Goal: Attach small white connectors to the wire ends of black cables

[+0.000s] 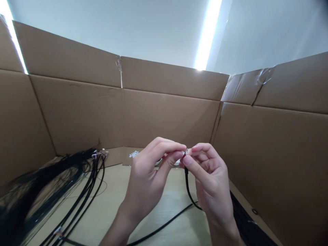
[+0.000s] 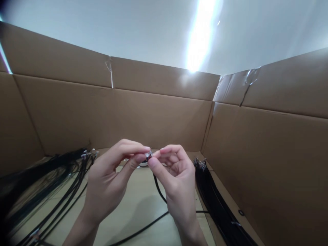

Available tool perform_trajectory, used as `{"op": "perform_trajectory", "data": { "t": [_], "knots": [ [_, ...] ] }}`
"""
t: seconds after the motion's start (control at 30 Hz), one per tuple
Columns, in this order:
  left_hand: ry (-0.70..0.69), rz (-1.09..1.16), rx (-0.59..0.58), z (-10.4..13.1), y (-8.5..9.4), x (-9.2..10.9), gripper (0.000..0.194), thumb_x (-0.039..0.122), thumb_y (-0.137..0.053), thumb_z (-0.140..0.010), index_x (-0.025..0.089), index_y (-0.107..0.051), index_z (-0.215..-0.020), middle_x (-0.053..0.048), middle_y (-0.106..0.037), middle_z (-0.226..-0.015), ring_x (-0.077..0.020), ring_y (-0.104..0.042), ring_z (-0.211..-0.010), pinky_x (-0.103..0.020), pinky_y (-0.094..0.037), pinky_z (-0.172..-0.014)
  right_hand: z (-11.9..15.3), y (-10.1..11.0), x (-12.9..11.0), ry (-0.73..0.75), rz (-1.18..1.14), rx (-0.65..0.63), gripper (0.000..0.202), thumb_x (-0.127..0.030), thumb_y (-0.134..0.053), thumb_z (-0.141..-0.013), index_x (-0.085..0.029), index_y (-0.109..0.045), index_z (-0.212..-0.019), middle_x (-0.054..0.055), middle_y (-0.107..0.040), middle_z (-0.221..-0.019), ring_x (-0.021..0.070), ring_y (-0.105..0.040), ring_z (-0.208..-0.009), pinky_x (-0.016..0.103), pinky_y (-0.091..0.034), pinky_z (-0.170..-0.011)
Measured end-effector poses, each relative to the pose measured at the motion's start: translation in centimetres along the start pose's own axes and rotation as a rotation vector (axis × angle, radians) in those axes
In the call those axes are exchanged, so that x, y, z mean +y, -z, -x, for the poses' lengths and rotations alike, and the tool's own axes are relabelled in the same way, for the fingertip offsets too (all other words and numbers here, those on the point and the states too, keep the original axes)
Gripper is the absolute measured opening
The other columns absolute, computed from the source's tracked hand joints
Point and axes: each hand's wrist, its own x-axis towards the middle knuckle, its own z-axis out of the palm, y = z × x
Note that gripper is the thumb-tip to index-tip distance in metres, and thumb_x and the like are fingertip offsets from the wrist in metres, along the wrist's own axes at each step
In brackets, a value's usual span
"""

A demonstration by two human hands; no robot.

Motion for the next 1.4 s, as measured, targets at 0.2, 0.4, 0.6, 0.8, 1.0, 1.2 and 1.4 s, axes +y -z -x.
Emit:
{"op": "perform_trajectory", "data": {
  "t": [0.2,0.4,0.6,0.8,1.0,1.2,1.4],
  "knots": [
    [-0.081,-0.108,0.04,0.4,-0.06,-0.18,0.022,0.004,-0.07,-0.098,0.024,-0.074,-0.105,0.002,-0.077,-0.095,-0.0103,-0.073,-0.081,-0.019,-0.061,-0.069,0.24,-0.23,0.04,0.089,0.046,0.122,0.019,-0.021,-0.087,-0.09,-0.026,-0.07,-0.099,-0.003,-0.08,-0.091,0.0115,-0.074,-0.079,0.021,-0.06,-0.075],
    [-0.075,-0.195,0.015,0.56,-0.02,-0.11,0.009,0.013,-0.074,-0.096,0.02,-0.07,-0.101,0.002,-0.075,-0.093,-0.0102,-0.07,-0.081,-0.021,-0.06,-0.07,0.46,-0.22,-0.56,0.086,0.102,0.132,0.023,-0.024,-0.086,-0.09,-0.026,-0.067,-0.102,-0.002,-0.082,-0.088,0.017,-0.078,-0.078,0.028,-0.062,-0.074],
    [-0.022,-0.146,0.011,0.6,0.07,-0.01,0.021,0.01,-0.072,-0.098,0.023,-0.071,-0.115,0.002,-0.075,-0.104,-0.0094,-0.072,-0.086,-0.021,-0.061,-0.077,0.69,-0.29,-0.48,0.108,0.208,0.125,0.024,-0.025,-0.084,-0.09,-0.026,-0.064,-0.104,-0.001,-0.082,-0.084,0.0195,-0.078,-0.076,0.032,-0.06,-0.073],
    [-0.084,-0.168,-0.016,0.21,0.33,-0.1,0.02,0.006,-0.072,-0.096,0.023,-0.074,-0.107,0.0,-0.073,-0.103,-0.0116,-0.071,-0.091,-0.023,-0.062,-0.078,0.79,-0.45,-0.52,0.148,0.268,0.151,0.021,-0.026,-0.084,-0.091,-0.027,-0.066,-0.103,-0.002,-0.082,-0.084,0.0191,-0.077,-0.077,0.033,-0.06,-0.075],
    [-0.209,-0.312,0.053,0.45,0.61,-0.44,0.024,0.006,-0.077,-0.093,0.025,-0.075,-0.108,-0.001,-0.074,-0.108,-0.0139,-0.073,-0.093,-0.026,-0.063,-0.079,0.75,-0.51,-0.56,0.142,0.291,0.168,0.023,-0.026,-0.084,-0.09,-0.027,-0.065,-0.104,-0.003,-0.08,-0.085,0.0189,-0.077,-0.079,0.033,-0.061,-0.076],
    [-0.245,-0.368,0.055,0.42,0.6,-0.54,0.019,0.006,-0.077,-0.093,0.024,-0.072,-0.099,0.0,-0.076,-0.106,-0.0141,-0.073,-0.092,-0.027,-0.062,-0.082,0.79,-0.64,-0.5,0.152,0.295,0.173,0.022,-0.024,-0.082,-0.091,-0.027,-0.066,-0.106,-0.002,-0.08,-0.091,0.0179,-0.077,-0.081,0.032,-0.061,-0.076],
    [-0.201,-0.353,-0.003,0.43,0.5,-0.65,0.016,0.008,-0.071,-0.098,0.024,-0.068,-0.1,-0.001,-0.076,-0.106,-0.0152,-0.073,-0.093,-0.028,-0.061,-0.081,0.57,-0.71,-0.34,0.177,0.304,0.143,0.022,-0.024,-0.079,-0.092,-0.028,-0.065,-0.109,-0.001,-0.078,-0.094,0.0186,-0.076,-0.088,0.032,-0.062,-0.077]
  ]
}}
